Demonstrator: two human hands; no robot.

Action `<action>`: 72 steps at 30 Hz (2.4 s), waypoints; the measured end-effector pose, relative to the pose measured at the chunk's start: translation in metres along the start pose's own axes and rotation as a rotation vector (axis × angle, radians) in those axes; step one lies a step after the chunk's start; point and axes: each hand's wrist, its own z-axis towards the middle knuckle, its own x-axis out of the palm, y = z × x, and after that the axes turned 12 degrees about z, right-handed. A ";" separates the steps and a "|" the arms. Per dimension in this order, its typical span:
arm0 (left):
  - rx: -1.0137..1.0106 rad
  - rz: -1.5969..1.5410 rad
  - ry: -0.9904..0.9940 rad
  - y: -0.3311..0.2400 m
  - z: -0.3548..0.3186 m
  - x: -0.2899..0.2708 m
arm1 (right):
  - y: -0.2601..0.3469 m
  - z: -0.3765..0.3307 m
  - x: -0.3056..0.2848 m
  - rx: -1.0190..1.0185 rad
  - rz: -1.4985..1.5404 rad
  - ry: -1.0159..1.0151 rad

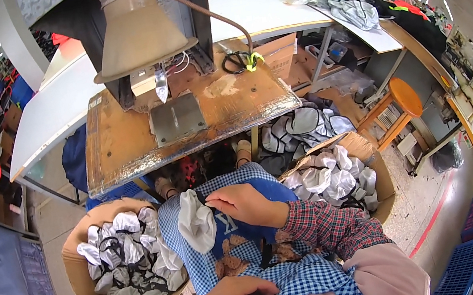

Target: Assembling fabric masks by attaching ear loops using a specialized heat sealing machine.

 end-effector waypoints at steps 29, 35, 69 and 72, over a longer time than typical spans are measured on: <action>-0.242 0.845 -0.442 0.036 0.049 -0.088 | 0.009 -0.005 -0.017 -0.268 -0.100 0.103; -0.332 0.670 -0.535 0.058 0.047 -0.090 | 0.018 0.011 -0.022 -0.101 -0.036 0.015; -0.456 0.295 -0.231 0.047 0.056 -0.183 | 0.011 0.082 -0.063 -0.238 -0.145 0.305; -0.466 0.175 -0.343 0.048 0.062 -0.202 | 0.003 0.100 -0.064 -0.196 -0.114 0.195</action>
